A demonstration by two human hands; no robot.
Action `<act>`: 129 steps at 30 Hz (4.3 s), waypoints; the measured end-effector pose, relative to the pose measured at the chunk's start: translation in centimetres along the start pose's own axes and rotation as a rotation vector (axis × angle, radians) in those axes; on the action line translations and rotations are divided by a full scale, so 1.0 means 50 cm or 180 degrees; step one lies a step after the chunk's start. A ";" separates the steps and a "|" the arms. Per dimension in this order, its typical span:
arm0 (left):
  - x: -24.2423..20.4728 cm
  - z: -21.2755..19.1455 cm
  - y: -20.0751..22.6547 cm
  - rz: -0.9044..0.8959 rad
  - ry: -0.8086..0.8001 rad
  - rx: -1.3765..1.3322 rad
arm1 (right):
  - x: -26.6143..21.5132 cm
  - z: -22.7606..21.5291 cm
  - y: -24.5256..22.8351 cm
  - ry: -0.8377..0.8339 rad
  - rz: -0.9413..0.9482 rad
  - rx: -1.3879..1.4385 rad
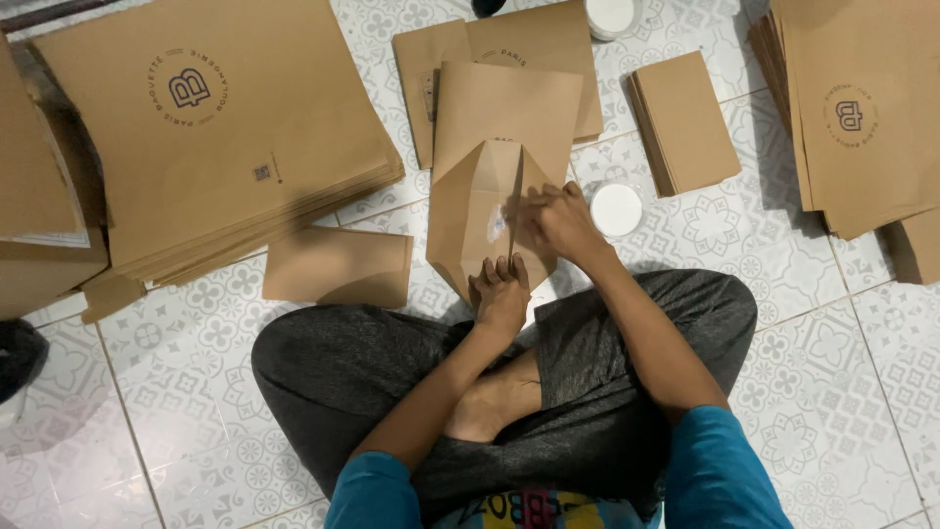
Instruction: Assembling brown paper bags by folding and applying glue with a stick.
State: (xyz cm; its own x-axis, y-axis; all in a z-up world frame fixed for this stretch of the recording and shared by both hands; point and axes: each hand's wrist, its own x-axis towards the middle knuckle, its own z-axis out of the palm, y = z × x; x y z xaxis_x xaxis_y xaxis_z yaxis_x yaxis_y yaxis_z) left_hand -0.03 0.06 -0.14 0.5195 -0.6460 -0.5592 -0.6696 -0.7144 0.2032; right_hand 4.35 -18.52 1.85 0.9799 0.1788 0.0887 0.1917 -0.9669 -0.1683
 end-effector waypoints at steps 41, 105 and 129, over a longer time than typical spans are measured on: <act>0.032 0.052 0.004 -0.0036 0.0134 -0.0018 | 0.016 0.006 -0.007 0.0295 -0.0078 0.0607; 0.027 0.047 0.003 -0.0026 0.0179 0.0304 | -0.215 -0.130 0.224 -0.0237 0.2691 0.0626; 0.038 0.062 0.006 0.0107 0.0529 0.0384 | 0.034 -0.090 -0.046 0.0445 0.0511 0.0763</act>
State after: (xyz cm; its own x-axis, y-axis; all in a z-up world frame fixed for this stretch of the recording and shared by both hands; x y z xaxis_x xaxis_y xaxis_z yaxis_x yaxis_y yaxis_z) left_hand -0.88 -0.54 -3.64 0.5695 -0.7117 -0.4114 -0.7416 -0.6607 0.1162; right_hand 5.31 -16.80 6.82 0.9847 -0.0153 0.1735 0.0592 -0.9074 -0.4160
